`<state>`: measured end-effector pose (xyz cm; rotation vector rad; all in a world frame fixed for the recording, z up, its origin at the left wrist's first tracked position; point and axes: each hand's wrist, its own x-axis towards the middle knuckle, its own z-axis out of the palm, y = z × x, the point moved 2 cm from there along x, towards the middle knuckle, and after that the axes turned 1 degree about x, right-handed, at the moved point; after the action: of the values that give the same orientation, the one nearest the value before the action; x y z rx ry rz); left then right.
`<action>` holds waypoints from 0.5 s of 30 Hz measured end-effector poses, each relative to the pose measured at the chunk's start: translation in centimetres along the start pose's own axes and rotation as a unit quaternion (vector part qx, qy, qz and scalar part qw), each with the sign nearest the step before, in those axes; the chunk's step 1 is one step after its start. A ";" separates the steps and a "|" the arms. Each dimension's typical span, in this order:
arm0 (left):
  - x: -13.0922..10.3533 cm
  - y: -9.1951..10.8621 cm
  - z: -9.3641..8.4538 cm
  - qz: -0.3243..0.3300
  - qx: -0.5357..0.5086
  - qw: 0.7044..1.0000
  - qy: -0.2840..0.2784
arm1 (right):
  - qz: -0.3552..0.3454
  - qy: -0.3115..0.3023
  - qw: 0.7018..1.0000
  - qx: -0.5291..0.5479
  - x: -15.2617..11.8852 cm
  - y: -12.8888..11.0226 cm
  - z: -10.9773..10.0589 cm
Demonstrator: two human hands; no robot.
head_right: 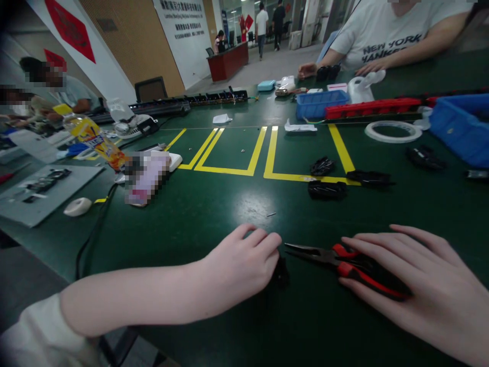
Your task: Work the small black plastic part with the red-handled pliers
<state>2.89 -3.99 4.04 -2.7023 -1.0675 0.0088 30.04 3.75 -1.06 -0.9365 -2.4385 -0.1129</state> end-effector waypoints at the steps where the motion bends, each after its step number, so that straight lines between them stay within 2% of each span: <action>1: 0.1 0.0 0.1 0.002 0.001 1.000 0.000 | -0.027 -0.013 0.999 -0.010 0.0 0.0 -0.1; 3: 0.1 -0.1 0.3 0.003 -0.004 1.000 0.000 | -0.067 -0.029 0.997 -0.027 -0.2 0.2 -0.1; 10: -0.2 -0.2 0.7 -0.025 -0.102 0.994 0.028 | -0.091 -0.027 0.995 -0.038 -0.3 0.5 -0.1; 15: 0.2 -0.6 0.8 -0.070 -0.187 0.980 -0.009 | -0.095 -0.032 0.995 -0.016 0.5 -0.5 -0.8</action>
<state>2.59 -3.24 3.38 -2.9463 -1.3839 -0.2140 29.78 3.45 -0.05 -0.7301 -2.5882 -0.1921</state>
